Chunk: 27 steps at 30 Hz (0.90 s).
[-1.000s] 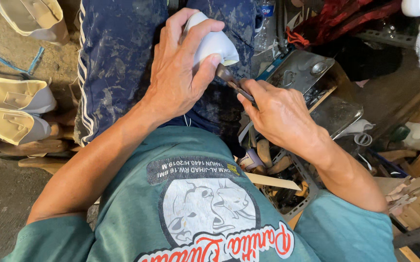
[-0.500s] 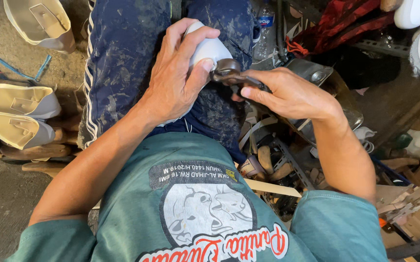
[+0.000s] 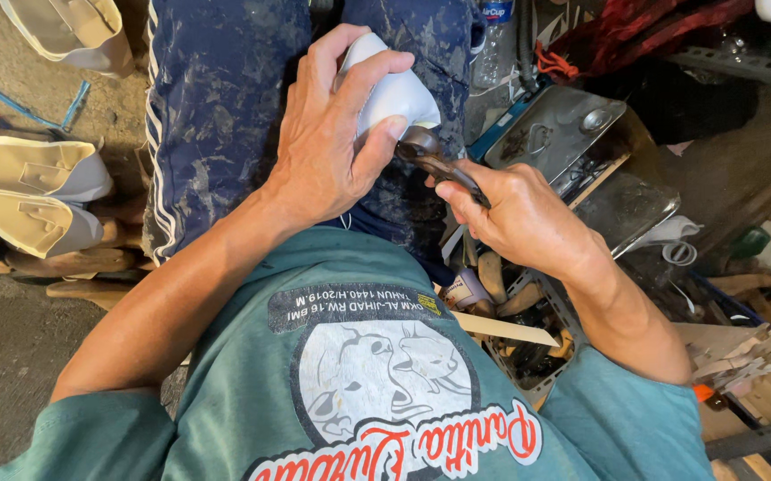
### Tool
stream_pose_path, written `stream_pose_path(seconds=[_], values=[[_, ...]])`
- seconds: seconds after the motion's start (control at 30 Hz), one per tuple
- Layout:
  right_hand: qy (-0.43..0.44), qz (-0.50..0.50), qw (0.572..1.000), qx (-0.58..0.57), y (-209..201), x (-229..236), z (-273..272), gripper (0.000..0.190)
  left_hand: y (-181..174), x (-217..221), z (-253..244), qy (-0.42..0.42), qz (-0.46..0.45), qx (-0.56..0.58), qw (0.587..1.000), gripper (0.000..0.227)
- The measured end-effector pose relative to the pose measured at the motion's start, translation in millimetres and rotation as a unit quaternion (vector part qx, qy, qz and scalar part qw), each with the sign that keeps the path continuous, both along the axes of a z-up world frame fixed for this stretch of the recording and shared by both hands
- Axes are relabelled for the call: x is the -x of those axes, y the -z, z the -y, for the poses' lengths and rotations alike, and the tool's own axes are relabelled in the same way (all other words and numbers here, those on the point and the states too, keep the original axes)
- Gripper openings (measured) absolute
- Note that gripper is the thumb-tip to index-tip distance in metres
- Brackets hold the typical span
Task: The person uses a hammer and a curved metal tool to repeatedly strike and shape the sole of a white shoe held in their lap. They rotate the shoe to work on different sections of the sole and heel throughout the process.
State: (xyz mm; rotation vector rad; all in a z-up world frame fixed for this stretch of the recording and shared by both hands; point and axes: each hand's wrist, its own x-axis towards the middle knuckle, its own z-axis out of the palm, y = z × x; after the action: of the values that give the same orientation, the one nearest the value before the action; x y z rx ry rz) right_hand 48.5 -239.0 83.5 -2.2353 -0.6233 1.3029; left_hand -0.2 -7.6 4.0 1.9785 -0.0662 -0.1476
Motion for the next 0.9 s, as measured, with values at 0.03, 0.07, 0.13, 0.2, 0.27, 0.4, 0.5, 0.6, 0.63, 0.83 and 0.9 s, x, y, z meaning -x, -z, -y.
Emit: stream_pose_path(seconds=[0.03,0.07,0.13,0.2,0.27,0.4,0.5,0.6,0.63,0.83,0.9], values=[[0.0,-0.002,1.0,0.0,0.1,1.9,-1.0,0.021,-0.5,1.5,0.0,0.0,-0.002,0.0,1.0,0.041],[0.02,-0.019,1.0,-0.008,1.0,2.6,-2.2,0.019,-0.8,1.3,-0.5,0.007,-0.01,-0.006,1.0,0.044],[0.041,-0.037,0.998,-0.014,2.8,5.0,-3.9,0.018,-2.4,0.4,-1.5,0.016,-0.017,-0.011,1.0,0.047],[0.059,-0.061,0.996,-0.017,6.0,6.9,-5.5,0.022,-4.8,-2.0,-3.5,0.024,-0.039,0.019,0.999,0.048],[0.082,-0.073,0.993,-0.032,12.5,10.5,-7.6,0.022,-5.5,-6.5,-4.0,0.023,-0.061,0.033,0.997,0.048],[0.143,-0.118,0.979,-0.082,29.2,20.5,-8.8,0.026,-3.4,-10.8,-3.6,0.002,-0.106,0.071,0.992,0.043],[0.176,-0.154,0.965,-0.122,38.4,28.6,-14.1,0.029,-10.1,-10.8,-3.8,-0.01,-0.068,0.064,0.996,0.039],[0.12,-0.058,0.99,-0.047,22.5,39.0,-21.3,0.022,-7.9,-8.9,-2.5,-0.011,-0.063,0.069,0.996,0.038],[0.114,-0.062,0.991,-0.045,13.7,37.7,-19.3,0.022,-6.0,-3.5,-0.5,-0.018,-0.067,0.07,0.995,0.038],[-0.047,0.089,0.995,-0.025,-6.3,-40.1,1.5,0.044,1.3,-2.0,3.5,-0.026,-0.016,0.014,0.999,0.043],[0.085,0.395,0.904,-0.144,8.2,-86.7,17.2,0.029,2.6,-1.7,1.9,-0.03,-0.008,-0.006,0.999,0.043]])
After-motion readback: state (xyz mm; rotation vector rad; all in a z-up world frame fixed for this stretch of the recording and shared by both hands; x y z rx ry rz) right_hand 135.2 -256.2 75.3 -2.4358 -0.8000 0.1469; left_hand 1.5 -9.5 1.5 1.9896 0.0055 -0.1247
